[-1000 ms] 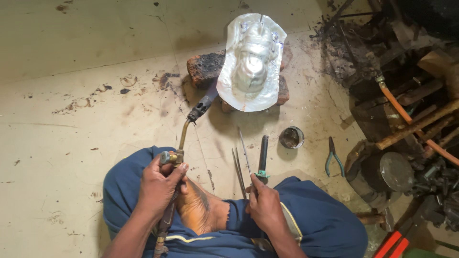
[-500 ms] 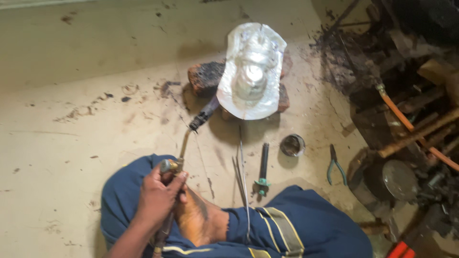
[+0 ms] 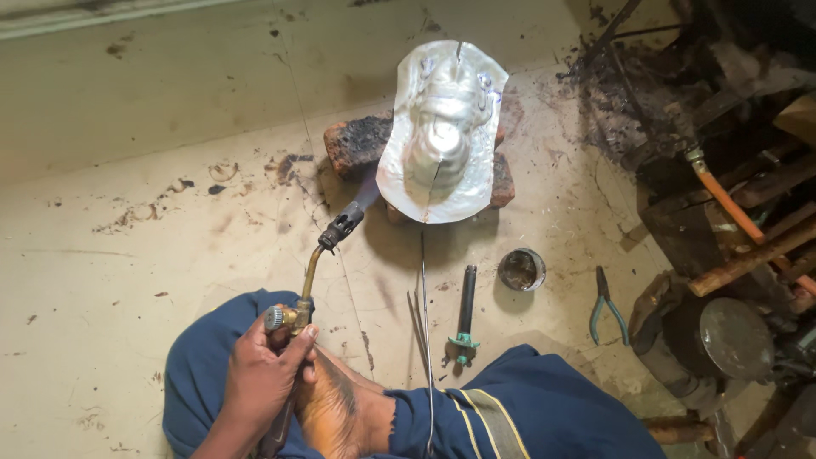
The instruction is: The person sits on the floor and uses a blowtorch to heat a metal rod, then applies the molten material to a crack in a white metal bust. The person repeatedly heats the rod and applies filler to the seam, then uses pliers to adjust the bust.
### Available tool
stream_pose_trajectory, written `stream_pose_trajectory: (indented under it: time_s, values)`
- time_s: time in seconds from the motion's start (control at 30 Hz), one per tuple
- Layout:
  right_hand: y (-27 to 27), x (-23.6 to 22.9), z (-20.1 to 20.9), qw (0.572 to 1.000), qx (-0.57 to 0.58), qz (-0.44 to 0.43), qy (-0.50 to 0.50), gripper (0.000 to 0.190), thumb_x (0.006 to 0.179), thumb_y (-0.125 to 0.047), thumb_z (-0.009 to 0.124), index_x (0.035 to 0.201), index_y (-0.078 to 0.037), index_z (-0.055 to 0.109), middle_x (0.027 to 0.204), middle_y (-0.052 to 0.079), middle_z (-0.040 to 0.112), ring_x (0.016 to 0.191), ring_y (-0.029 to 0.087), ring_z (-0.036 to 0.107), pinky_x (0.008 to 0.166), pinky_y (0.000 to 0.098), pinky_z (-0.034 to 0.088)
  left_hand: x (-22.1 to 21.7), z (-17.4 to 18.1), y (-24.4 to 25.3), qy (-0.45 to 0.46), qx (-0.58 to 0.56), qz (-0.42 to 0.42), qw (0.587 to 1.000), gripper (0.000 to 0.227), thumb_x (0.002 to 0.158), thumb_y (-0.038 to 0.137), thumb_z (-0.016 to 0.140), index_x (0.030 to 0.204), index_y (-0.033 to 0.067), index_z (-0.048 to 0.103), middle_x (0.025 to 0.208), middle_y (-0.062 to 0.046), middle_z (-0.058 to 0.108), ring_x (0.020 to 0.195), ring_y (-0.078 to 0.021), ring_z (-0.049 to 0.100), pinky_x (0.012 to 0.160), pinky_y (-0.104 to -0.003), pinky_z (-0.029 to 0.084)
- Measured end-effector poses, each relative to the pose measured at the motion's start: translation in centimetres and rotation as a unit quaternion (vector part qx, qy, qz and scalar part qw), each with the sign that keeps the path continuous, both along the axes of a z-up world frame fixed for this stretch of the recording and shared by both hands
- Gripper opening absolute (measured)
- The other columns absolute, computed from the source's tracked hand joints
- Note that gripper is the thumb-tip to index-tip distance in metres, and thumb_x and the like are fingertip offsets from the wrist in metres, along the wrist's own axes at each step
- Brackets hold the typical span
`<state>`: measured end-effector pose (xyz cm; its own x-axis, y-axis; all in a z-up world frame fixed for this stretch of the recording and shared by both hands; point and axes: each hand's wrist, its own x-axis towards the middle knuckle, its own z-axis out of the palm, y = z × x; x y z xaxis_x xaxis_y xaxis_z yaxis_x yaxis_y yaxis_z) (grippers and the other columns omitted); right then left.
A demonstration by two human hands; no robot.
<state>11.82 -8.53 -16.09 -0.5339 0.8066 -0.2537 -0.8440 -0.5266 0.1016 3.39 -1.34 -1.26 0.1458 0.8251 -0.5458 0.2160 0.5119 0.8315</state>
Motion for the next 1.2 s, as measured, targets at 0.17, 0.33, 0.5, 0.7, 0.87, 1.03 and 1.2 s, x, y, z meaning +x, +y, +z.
stream_pose_trajectory:
  time_s: [0.17, 0.33, 0.5, 0.7, 0.87, 1.03, 1.2]
  values:
    - [0.4, -1.0, 2.0, 0.998, -0.054, -0.039, 0.02, 0.017, 0.103, -0.021, 0.068, 0.113, -0.013, 0.057, 0.097, 0.001, 0.064, 0.086, 0.011, 0.065, 0.077, 0.0253, 0.056, -0.1, -1.0, -0.1, -0.021, -0.016, 0.02, 0.999, 0.016, 0.089, 0.006, 0.07, 0.103, -0.0003, 0.065, 0.071, -0.006, 0.065, 0.05, -0.0112, 0.058, 0.048, -0.026, 0.048]
    - [1.2, -1.6, 1.7, 0.994, -0.088, -0.053, 0.039, 0.017, 0.102, -0.019, 0.068, 0.113, -0.012, 0.059, 0.096, 0.001, 0.064, 0.086, 0.011, 0.065, 0.077, 0.0251, 0.056, 0.1, -1.3, 0.4, -0.006, -0.026, 0.022, 0.999, 0.019, 0.089, 0.006, 0.071, 0.106, -0.0023, 0.066, 0.07, -0.008, 0.065, 0.05, -0.0121, 0.059, 0.047, -0.026, 0.047]
    - [1.1, -1.8, 1.5, 0.991, -0.111, -0.06, 0.047, 0.016, 0.101, -0.018, 0.069, 0.113, -0.011, 0.06, 0.095, 0.001, 0.065, 0.086, 0.011, 0.064, 0.077, 0.025, 0.055, 0.2, -1.4, 0.8, -0.023, -0.046, 0.025, 0.998, 0.022, 0.088, 0.006, 0.07, 0.108, -0.0009, 0.066, 0.07, -0.007, 0.065, 0.049, -0.0117, 0.059, 0.045, -0.026, 0.049]
    - [0.7, -1.7, 1.4, 0.991, -0.11, -0.066, 0.037, 0.016, 0.1, -0.016, 0.07, 0.112, -0.011, 0.061, 0.093, 0.001, 0.065, 0.085, 0.011, 0.064, 0.077, 0.0248, 0.055, 0.1, -0.6, 0.8, 0.018, -0.036, 0.002, 0.999, 0.018, 0.088, 0.008, 0.071, 0.104, 0.0012, 0.066, 0.068, -0.006, 0.065, 0.049, -0.0105, 0.059, 0.045, -0.026, 0.048]
    - [0.1, -1.4, 2.7, 0.994, -0.088, -0.053, 0.028, 0.016, 0.099, -0.015, 0.071, 0.112, -0.01, 0.062, 0.092, 0.001, 0.065, 0.085, 0.011, 0.064, 0.078, 0.0246, 0.055, -0.1, 0.1, 0.5, -0.011, 0.001, -0.013, 1.0, 0.011, 0.09, 0.009, 0.071, 0.095, 0.0003, 0.065, 0.068, -0.005, 0.065, 0.051, -0.0095, 0.059, 0.047, -0.025, 0.048]
    - [-0.1, -0.8, 4.2, 0.999, -0.02, -0.002, -0.027, 0.025, 0.096, -0.02, 0.074, 0.115, -0.011, 0.061, 0.098, 0.0, 0.066, 0.092, 0.011, 0.065, 0.083, 0.0248, 0.055, -0.4, 0.8, -0.1, 0.018, 0.011, -0.015, 1.0, 0.012, 0.09, 0.011, 0.072, 0.094, 0.0015, 0.065, 0.069, -0.004, 0.067, 0.05, -0.0102, 0.06, 0.047, -0.026, 0.048]
    - [-0.6, -0.8, 5.5, 0.991, 0.059, -0.065, -0.103, 0.05, 0.092, -0.03, 0.081, 0.132, -0.011, 0.058, 0.115, -0.002, 0.066, 0.107, 0.008, 0.062, 0.094, 0.0228, 0.052, -0.6, 1.1, -0.6, 0.044, 0.046, -0.039, 0.997, 0.014, 0.091, 0.014, 0.073, 0.094, 0.0026, 0.066, 0.069, -0.004, 0.069, 0.05, -0.0091, 0.062, 0.047, -0.025, 0.049]
